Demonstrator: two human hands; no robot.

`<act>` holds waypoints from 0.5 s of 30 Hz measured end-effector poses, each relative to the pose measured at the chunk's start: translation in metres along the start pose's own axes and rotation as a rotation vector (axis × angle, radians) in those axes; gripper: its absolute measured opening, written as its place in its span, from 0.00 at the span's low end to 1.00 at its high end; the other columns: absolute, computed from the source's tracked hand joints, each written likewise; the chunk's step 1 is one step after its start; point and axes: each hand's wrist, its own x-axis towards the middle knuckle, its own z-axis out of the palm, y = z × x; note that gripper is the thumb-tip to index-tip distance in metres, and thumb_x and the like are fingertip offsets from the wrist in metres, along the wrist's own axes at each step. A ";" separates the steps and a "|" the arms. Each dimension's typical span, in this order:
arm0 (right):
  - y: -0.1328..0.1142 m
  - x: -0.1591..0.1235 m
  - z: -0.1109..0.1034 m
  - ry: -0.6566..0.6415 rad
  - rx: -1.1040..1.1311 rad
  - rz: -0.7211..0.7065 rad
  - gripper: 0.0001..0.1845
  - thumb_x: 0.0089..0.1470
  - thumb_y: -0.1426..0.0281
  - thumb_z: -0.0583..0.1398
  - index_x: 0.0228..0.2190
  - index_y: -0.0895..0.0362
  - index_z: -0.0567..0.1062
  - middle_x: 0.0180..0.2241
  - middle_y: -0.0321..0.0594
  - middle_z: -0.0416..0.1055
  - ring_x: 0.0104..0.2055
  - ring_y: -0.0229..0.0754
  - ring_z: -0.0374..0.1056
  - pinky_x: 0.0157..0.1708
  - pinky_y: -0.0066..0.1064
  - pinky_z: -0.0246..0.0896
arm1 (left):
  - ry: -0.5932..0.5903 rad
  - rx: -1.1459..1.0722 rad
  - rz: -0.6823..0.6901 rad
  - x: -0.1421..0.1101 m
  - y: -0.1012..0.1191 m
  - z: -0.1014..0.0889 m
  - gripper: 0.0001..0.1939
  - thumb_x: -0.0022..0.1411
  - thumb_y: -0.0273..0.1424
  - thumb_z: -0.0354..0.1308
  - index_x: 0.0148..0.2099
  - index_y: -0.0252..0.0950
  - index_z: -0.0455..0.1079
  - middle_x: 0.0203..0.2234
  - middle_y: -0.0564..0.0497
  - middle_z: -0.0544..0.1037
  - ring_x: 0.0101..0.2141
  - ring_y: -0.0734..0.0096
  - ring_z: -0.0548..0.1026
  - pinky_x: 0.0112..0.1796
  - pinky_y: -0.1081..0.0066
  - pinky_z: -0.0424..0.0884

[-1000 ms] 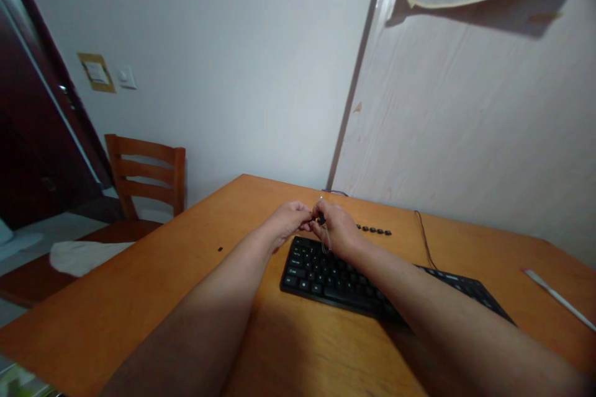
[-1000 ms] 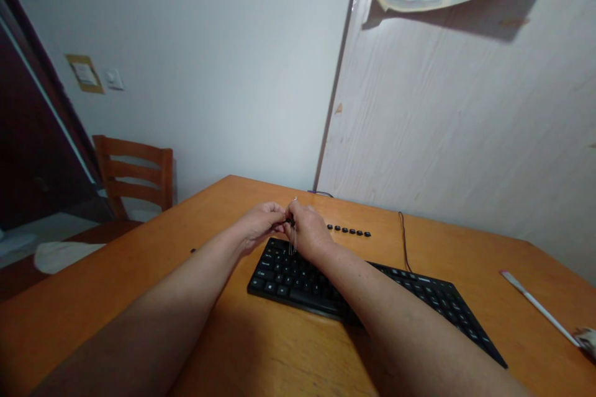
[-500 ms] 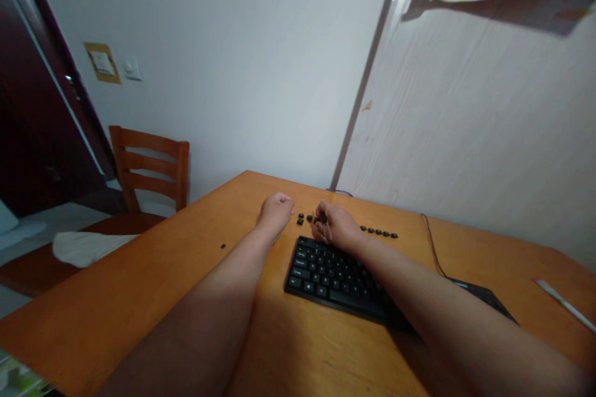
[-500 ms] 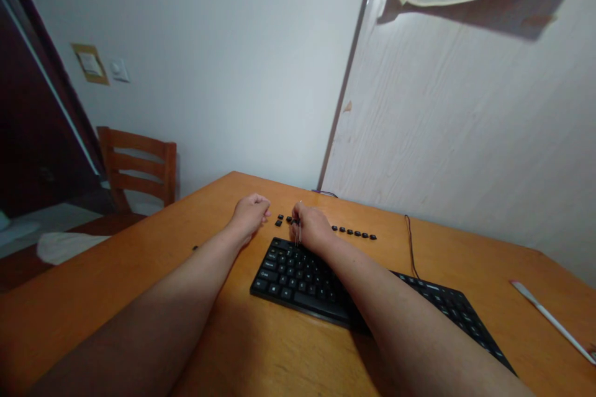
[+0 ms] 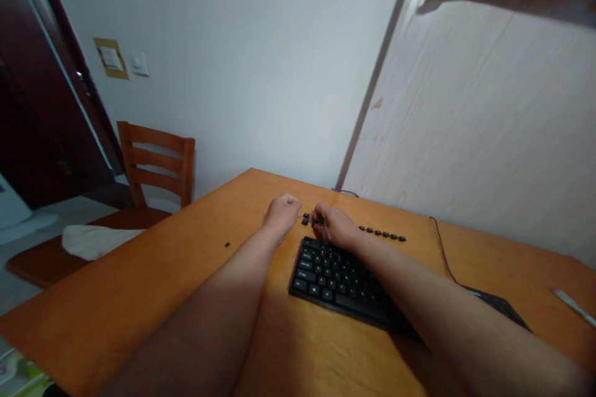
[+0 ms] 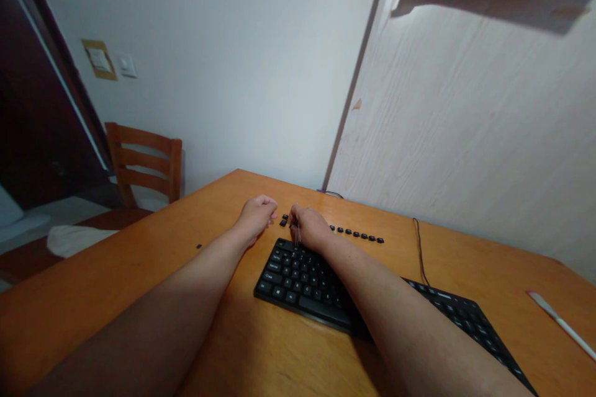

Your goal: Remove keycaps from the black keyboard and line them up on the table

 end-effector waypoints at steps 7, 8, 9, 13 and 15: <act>0.003 0.001 0.003 0.008 0.001 -0.018 0.10 0.47 0.75 0.58 0.35 0.55 0.70 0.29 0.37 0.70 0.29 0.38 0.61 0.28 0.27 0.49 | -0.002 0.035 0.022 0.000 -0.001 0.001 0.04 0.54 0.31 0.58 0.33 0.36 0.70 0.21 0.52 0.75 0.20 0.73 0.66 0.23 0.74 0.58; 0.002 0.001 0.003 0.008 -0.003 -0.010 0.10 0.47 0.74 0.58 0.35 0.55 0.70 0.29 0.37 0.70 0.29 0.38 0.61 0.28 0.27 0.49 | -0.004 0.046 0.025 0.000 0.000 0.001 0.05 0.54 0.32 0.58 0.33 0.36 0.70 0.21 0.51 0.75 0.20 0.73 0.66 0.23 0.74 0.58; 0.002 0.001 0.003 0.009 -0.007 -0.004 0.10 0.48 0.74 0.58 0.35 0.55 0.70 0.29 0.37 0.70 0.29 0.38 0.61 0.28 0.27 0.49 | -0.005 0.060 0.025 -0.001 0.000 0.001 0.05 0.54 0.32 0.57 0.33 0.36 0.70 0.22 0.51 0.75 0.20 0.74 0.66 0.23 0.74 0.58; -0.001 0.001 0.001 0.011 -0.013 0.004 0.09 0.49 0.73 0.58 0.36 0.56 0.71 0.30 0.39 0.71 0.31 0.39 0.63 0.29 0.27 0.50 | -0.001 0.119 0.013 -0.004 0.005 0.000 0.07 0.56 0.33 0.56 0.35 0.35 0.70 0.24 0.51 0.76 0.21 0.74 0.67 0.23 0.75 0.59; -0.001 0.001 0.000 0.013 -0.017 0.003 0.09 0.49 0.72 0.59 0.36 0.56 0.71 0.31 0.39 0.72 0.31 0.39 0.63 0.29 0.27 0.50 | 0.005 0.142 0.004 -0.005 0.007 0.001 0.08 0.56 0.33 0.56 0.35 0.34 0.70 0.24 0.51 0.76 0.22 0.74 0.68 0.24 0.75 0.60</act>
